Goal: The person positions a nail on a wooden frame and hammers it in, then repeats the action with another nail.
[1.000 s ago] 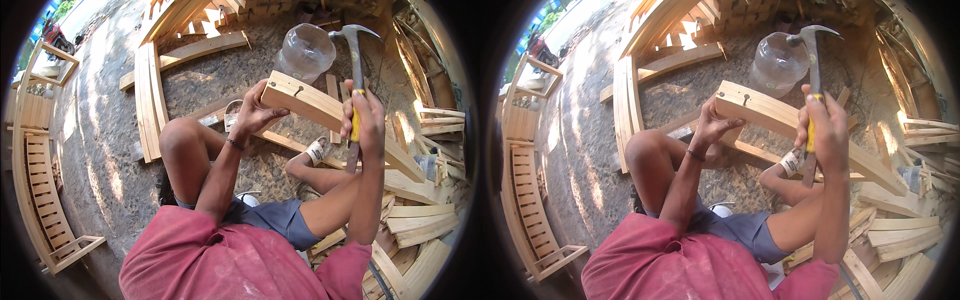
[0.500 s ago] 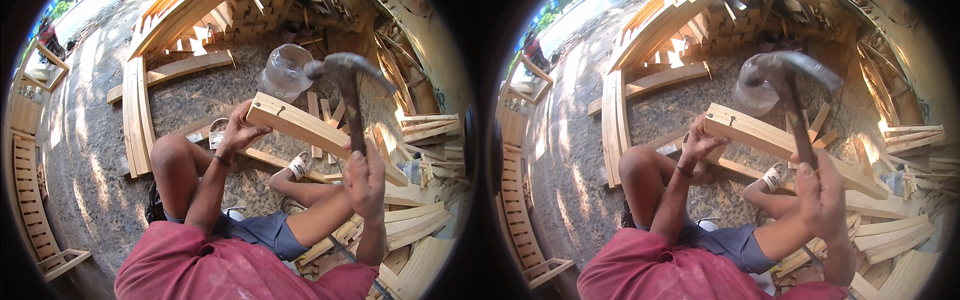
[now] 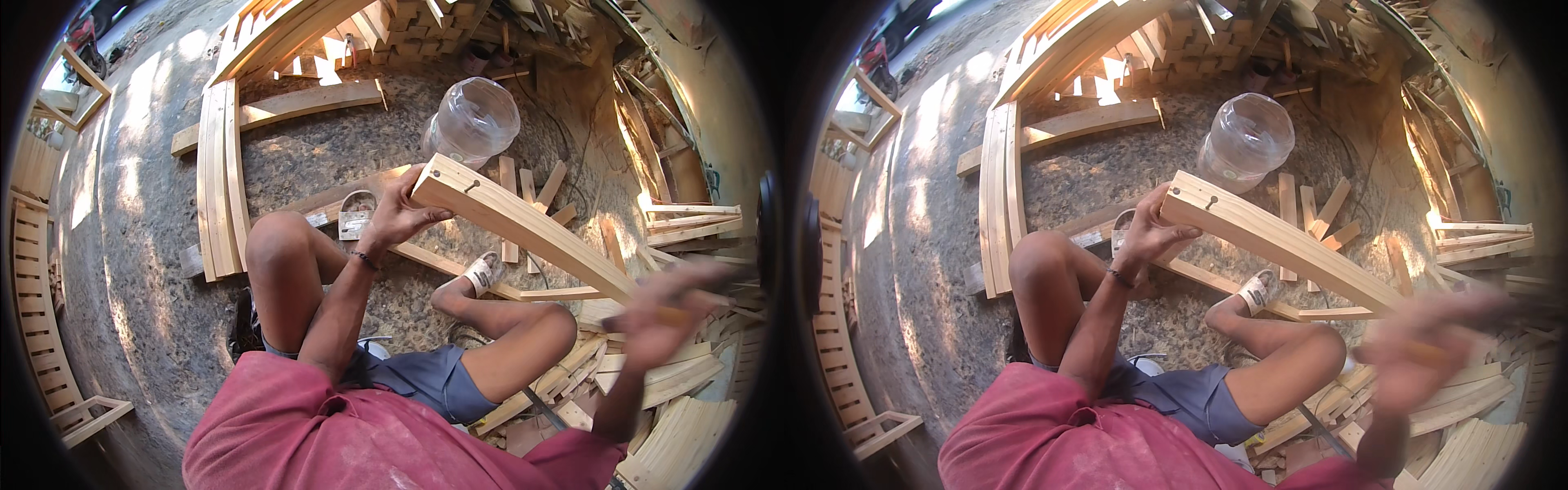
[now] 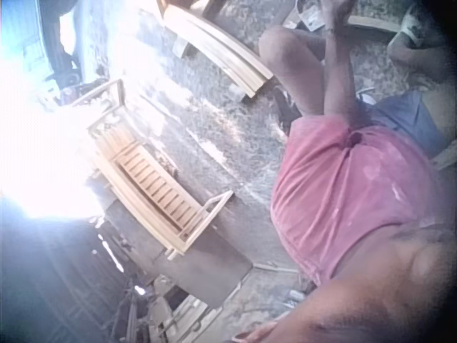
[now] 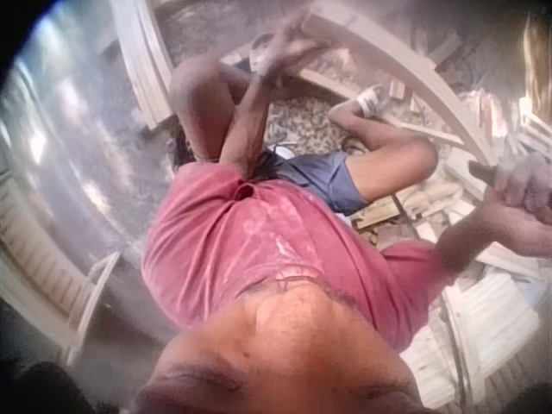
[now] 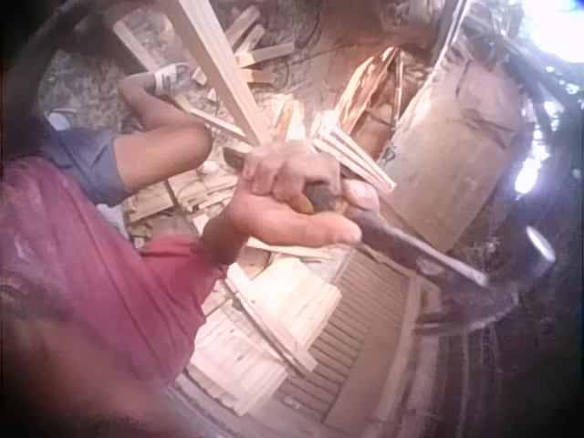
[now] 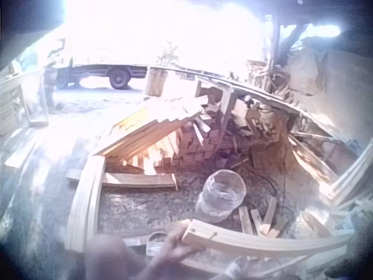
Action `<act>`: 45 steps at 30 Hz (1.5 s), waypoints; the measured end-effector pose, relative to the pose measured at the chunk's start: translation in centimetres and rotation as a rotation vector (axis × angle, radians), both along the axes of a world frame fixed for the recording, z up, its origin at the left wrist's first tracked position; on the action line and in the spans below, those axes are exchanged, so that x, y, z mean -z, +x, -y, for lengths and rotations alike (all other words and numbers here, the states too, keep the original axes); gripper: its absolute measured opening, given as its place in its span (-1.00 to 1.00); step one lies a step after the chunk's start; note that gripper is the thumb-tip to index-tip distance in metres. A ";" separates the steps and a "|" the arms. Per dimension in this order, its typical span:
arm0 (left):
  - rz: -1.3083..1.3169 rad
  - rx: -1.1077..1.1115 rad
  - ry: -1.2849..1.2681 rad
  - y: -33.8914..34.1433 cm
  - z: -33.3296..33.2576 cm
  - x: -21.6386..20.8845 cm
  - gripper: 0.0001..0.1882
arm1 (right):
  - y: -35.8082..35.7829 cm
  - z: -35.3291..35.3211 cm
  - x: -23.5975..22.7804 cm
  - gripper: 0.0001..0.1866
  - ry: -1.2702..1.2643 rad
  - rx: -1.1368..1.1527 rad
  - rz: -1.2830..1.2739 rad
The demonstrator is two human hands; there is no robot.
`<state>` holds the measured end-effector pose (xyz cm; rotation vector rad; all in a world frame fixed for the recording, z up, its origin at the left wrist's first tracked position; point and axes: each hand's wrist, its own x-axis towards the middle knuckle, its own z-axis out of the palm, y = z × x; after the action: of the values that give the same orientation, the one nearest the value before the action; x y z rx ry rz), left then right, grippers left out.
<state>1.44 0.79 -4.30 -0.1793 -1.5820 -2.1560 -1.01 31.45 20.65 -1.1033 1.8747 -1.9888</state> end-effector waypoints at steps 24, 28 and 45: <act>0.025 0.013 0.033 -0.4 -0.3 0.1 -0.28 | 0.7 0.6 -4.6 -0.72 -0.160 0.147 -0.215; 0.027 -0.002 0.035 -0.3 -0.2 0.1 -0.26 | -0.1 -0.7 5.2 -0.65 0.164 0.076 -0.420; 0.027 -0.056 -0.059 -0.7 -0.6 0.8 -0.26 | -0.5 4.5 7.2 -0.79 1.002 0.147 -0.332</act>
<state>0.74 1.35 -5.09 -0.1232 -1.6474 -2.0790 -1.51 26.91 13.45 -0.9864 2.6605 -0.6564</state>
